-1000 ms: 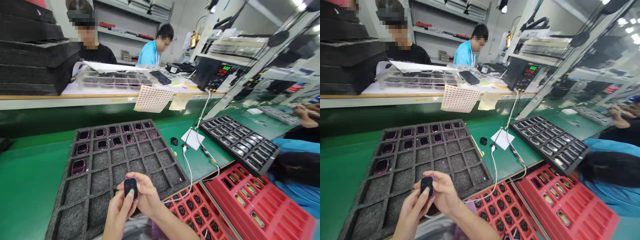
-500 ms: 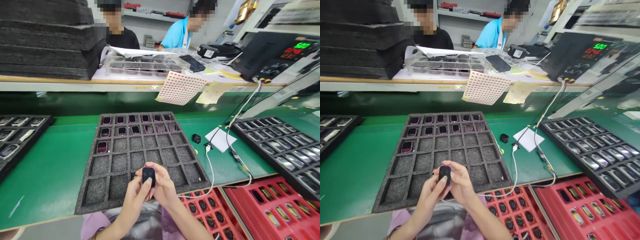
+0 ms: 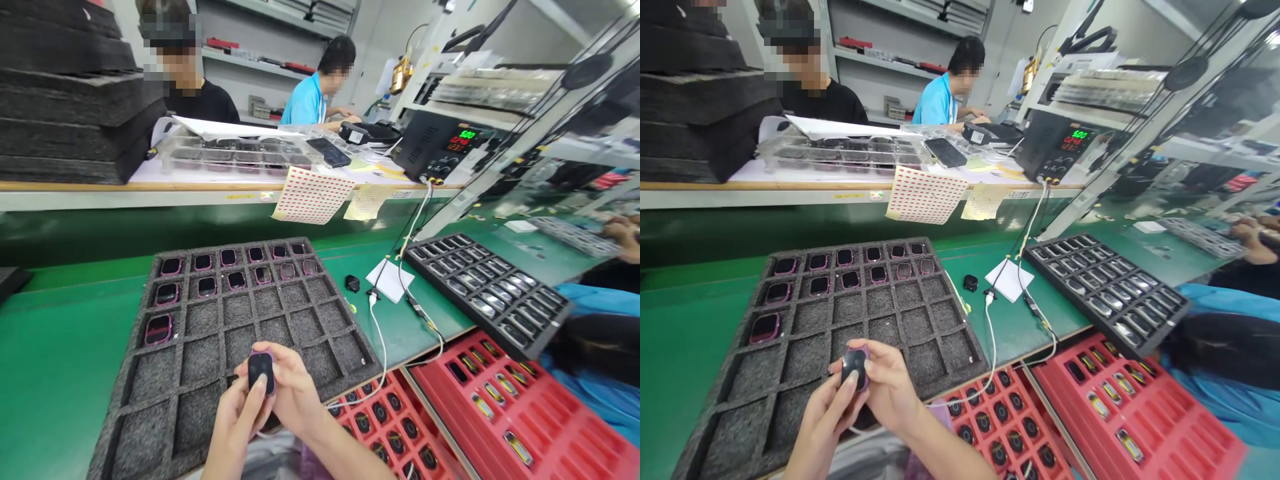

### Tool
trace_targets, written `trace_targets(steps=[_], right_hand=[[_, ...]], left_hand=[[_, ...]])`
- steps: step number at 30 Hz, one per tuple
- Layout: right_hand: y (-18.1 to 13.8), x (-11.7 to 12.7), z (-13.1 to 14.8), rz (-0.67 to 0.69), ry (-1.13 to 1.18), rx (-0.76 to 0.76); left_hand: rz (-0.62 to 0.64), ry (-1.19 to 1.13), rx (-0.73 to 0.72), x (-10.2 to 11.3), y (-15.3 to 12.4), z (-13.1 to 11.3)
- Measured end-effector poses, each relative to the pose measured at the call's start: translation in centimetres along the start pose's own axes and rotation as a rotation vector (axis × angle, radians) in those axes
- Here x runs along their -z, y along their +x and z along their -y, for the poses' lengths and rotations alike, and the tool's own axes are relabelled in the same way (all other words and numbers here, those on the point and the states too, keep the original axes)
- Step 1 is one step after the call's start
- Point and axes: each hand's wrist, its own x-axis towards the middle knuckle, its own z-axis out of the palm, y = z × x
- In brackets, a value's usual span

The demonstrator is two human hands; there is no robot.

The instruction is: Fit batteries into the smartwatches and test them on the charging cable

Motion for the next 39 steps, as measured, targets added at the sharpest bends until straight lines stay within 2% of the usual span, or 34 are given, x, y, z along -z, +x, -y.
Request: trace_targets(steps=[5,12,20,26,30,36,39], right_hand=[[0.1,0.0,0.0,-0.009,-0.013,0.001],[0.2,0.0,0.3,-0.024,-0.058,-0.011],[0.2,-0.1,0.4,-0.033,-0.1,-0.016],[0.2,0.0,0.3,0.027,-0.076,0.007],[0.1,0.0,0.3,0.026,-0.06,0.022],[-0.2,0.1,0.0,0.046,-0.041,0.033],[-0.2,0.2,0.0,0.052,-0.03,0.03]], left_hand=[[0.009,-0.002,-0.03,-0.1,0.2,0.1],[0.153,0.111,-0.048,0.9,0.9,0.0],[0.193,0.191,-0.123,0.7,1.0,-0.1],[0.212,0.225,-0.152,1.0,1.1,-0.1],[0.193,0.193,-0.109,0.9,0.8,0.1],[0.04,0.067,-0.013,0.3,0.0,0.2],[0.085,0.097,-0.02,0.5,0.1,0.3]])
